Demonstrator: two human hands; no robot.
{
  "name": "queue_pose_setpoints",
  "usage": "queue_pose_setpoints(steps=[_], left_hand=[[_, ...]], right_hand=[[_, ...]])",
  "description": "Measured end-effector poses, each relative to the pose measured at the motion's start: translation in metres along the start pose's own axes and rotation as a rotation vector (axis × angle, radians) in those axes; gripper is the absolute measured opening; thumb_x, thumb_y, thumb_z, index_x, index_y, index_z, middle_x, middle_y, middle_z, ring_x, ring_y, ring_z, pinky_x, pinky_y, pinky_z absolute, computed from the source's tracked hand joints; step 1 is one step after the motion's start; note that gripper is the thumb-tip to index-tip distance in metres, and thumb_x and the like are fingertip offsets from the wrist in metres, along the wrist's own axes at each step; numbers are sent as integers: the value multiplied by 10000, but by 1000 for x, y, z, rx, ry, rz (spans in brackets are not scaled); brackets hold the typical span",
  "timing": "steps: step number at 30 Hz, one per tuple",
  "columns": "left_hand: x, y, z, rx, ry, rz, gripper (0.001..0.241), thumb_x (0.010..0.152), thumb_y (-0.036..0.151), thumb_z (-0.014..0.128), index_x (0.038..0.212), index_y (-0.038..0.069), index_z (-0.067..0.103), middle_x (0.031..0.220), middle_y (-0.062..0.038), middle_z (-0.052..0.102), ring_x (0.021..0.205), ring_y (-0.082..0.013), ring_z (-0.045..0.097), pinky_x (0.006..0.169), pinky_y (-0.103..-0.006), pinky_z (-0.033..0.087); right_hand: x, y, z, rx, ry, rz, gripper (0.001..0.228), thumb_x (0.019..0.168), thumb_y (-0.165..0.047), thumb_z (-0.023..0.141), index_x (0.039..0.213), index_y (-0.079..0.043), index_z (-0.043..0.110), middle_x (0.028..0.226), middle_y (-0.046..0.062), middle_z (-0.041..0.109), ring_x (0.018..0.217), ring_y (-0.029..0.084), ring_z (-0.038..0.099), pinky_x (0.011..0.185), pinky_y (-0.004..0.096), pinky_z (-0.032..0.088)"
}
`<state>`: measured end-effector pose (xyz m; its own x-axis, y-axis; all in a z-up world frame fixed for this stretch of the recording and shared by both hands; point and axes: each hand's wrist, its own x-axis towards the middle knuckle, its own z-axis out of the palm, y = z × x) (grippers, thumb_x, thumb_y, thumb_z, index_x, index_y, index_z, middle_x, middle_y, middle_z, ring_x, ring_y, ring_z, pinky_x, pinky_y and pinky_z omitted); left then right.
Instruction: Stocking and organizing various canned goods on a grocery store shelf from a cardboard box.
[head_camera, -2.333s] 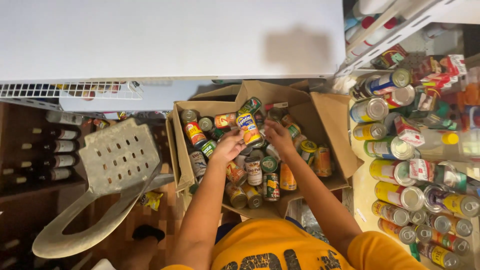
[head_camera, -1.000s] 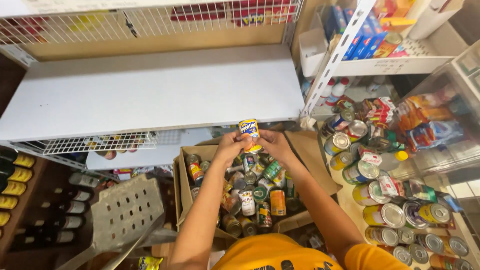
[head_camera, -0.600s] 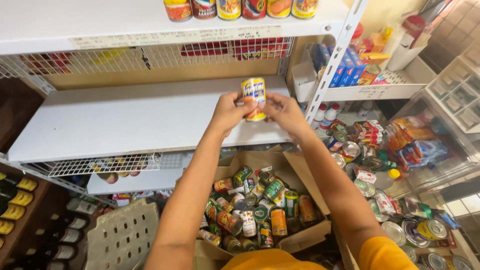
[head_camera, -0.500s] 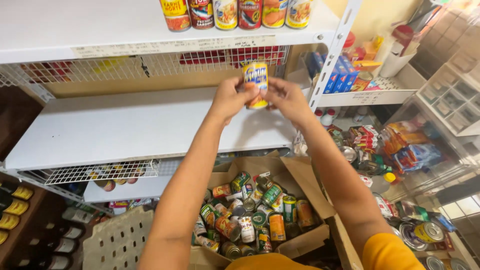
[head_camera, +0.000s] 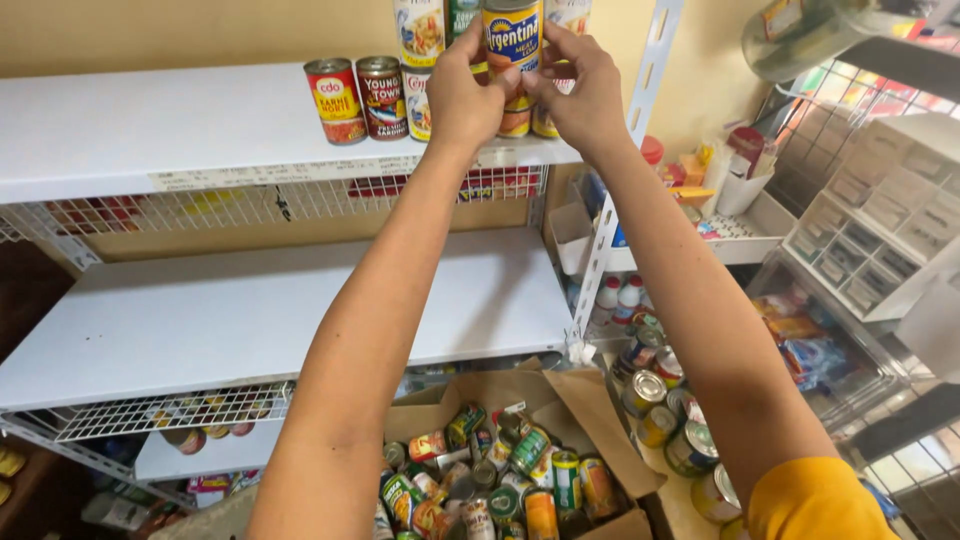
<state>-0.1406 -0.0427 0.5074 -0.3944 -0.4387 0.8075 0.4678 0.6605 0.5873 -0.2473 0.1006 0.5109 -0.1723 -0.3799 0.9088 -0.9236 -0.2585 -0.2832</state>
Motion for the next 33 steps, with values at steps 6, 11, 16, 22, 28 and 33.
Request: queue_pose_setpoints(steps=[6, 11, 16, 22, 28, 33], left_hand=[[23, -3, 15, 53, 146, 85, 717, 766, -13, 845, 1429, 92, 592, 1105, -138, 704, 953, -183, 760, 822, -297, 644], [33, -2, 20, 35, 163, 3, 556, 796, 34, 849, 1299, 67, 614, 1055, -83, 797, 898, -164, 801, 802, -301, 636], [31, 10, 19, 206, 113, 57, 413, 794, -2, 815, 1193, 76, 741, 995, -104, 821, 918, -205, 793, 826, -339, 605], [34, -3, 21, 179, 155, 17, 581, 747, -10, 809, 1302, 83, 669, 1032, -130, 784, 943, -233, 783, 826, -360, 613], [34, -1, 21, 327, 223, 121, 598, 719, -2, 863, 1288, 82, 702, 958, -155, 765, 878, -292, 740, 815, -399, 572], [37, -5, 26, 51, 197, -22, 418, 763, -5, 781, 1162, 4, 655, 962, -94, 757, 885, -224, 784, 758, -340, 630]], right_hand=[[23, -12, 8, -71, 143, 113, 570, 852, 0, 843, 1388, -49, 655, 1058, 44, 753, 871, 129, 686, 822, 276, 600], [30, 10, 13, -13, 192, 121, 484, 881, -28, 859, 1331, -48, 681, 1042, 32, 761, 885, 112, 707, 817, 262, 612], [30, 19, 13, -130, 264, 32, 499, 859, -31, 878, 1326, -51, 703, 996, 76, 716, 853, 117, 693, 798, 259, 611], [32, 2, 16, -142, 239, 129, 514, 858, -54, 855, 1340, -45, 678, 874, 54, 749, 721, 104, 680, 712, 264, 599], [11, -5, 20, -103, 240, 18, 450, 886, -16, 771, 1319, 4, 649, 1000, 91, 785, 910, 155, 787, 782, 278, 638], [-4, -3, 25, -331, 202, -156, 402, 903, 31, 674, 1304, 14, 661, 1255, 209, 684, 1057, 353, 728, 902, 366, 597]])
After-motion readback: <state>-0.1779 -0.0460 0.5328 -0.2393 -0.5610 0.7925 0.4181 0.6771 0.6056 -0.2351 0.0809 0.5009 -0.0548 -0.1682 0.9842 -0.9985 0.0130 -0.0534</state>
